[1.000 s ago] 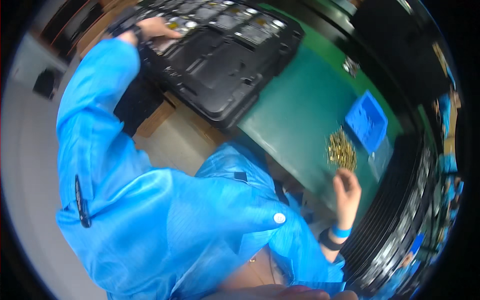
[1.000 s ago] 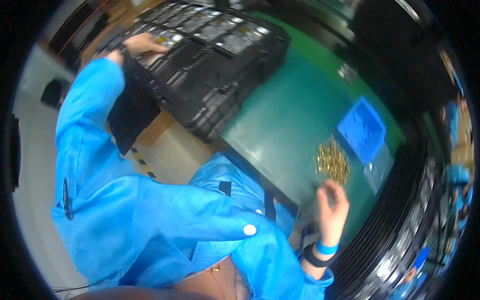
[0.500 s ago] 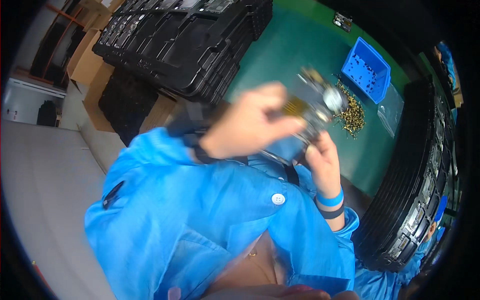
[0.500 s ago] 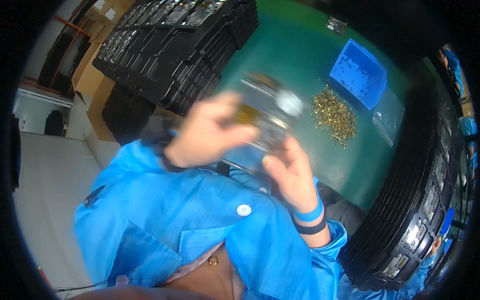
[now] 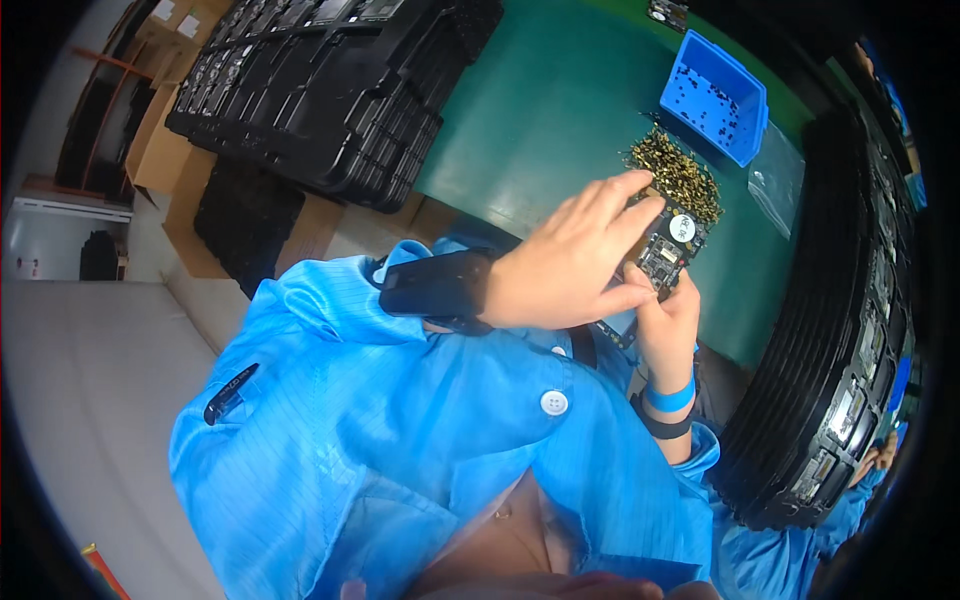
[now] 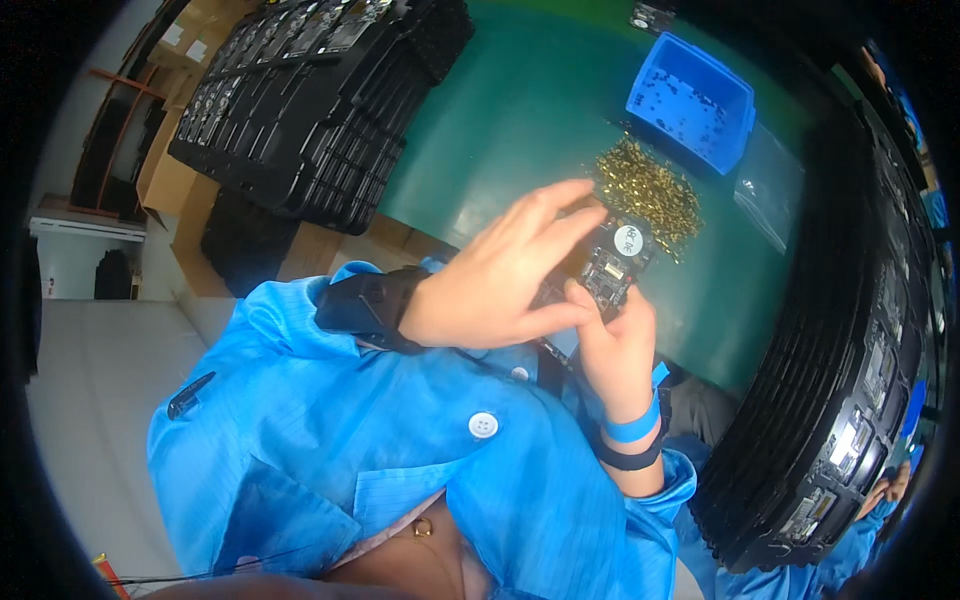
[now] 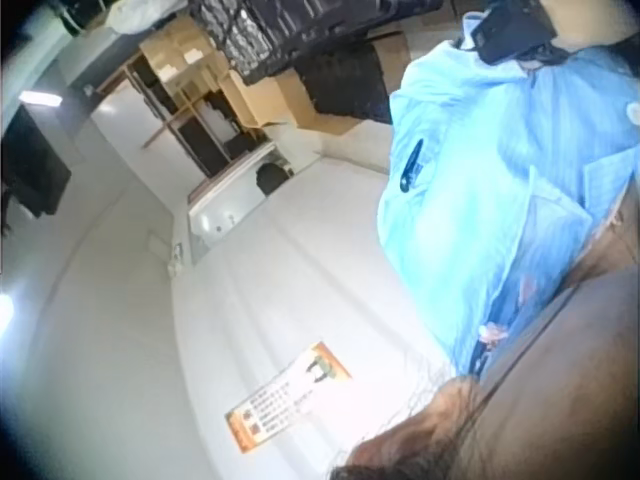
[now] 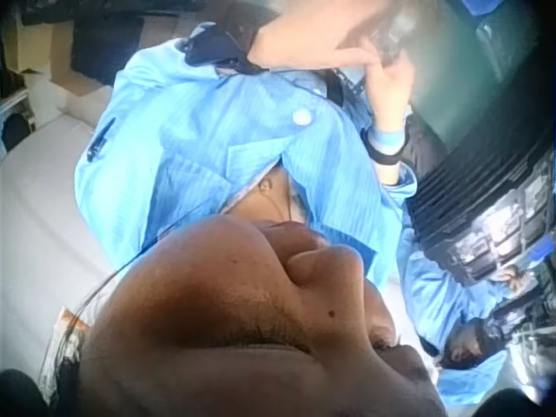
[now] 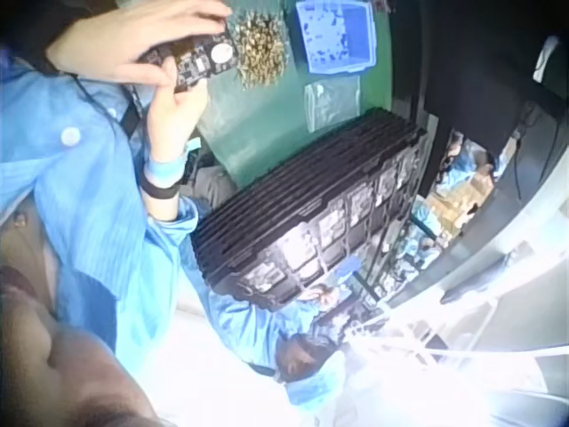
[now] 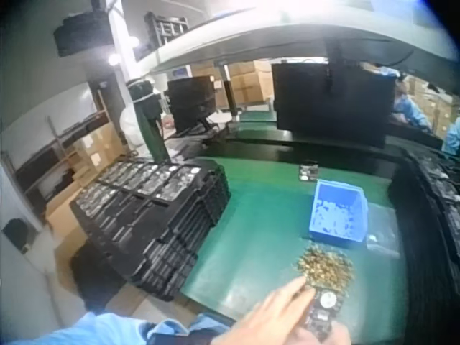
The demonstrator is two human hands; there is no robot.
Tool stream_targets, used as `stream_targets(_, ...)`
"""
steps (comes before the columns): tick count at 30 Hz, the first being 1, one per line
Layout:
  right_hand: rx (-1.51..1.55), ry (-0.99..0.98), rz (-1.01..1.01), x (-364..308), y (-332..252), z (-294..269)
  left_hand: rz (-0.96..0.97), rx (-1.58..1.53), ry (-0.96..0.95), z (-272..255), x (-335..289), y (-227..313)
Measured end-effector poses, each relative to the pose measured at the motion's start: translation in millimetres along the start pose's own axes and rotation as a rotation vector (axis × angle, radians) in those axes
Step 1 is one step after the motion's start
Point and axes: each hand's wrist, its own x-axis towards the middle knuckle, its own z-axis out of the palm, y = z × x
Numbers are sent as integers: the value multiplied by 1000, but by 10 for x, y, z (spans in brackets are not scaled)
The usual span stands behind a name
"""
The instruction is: Assembling and inspecting small electronic components on a circuit board within a manufacturing environment.
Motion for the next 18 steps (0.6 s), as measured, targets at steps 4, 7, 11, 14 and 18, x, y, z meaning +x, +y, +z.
stream_targets(4,-82,-43,-2,2,-91,-20,84,45,79,-95,103,-66)
stream_targets(7,-107,-179,44,0,-136,-53,251,103,84,-154,298,-113)
stream_targets(11,-23,-184,128,-18,-193,-57,335,273,-101,-187,359,-152)
stream_targets(14,-112,-147,97,-5,-259,-74,373,267,-114,-183,402,-218)
stream_targets(18,-243,-94,34,-27,-249,-66,401,317,-181,-170,417,-203)
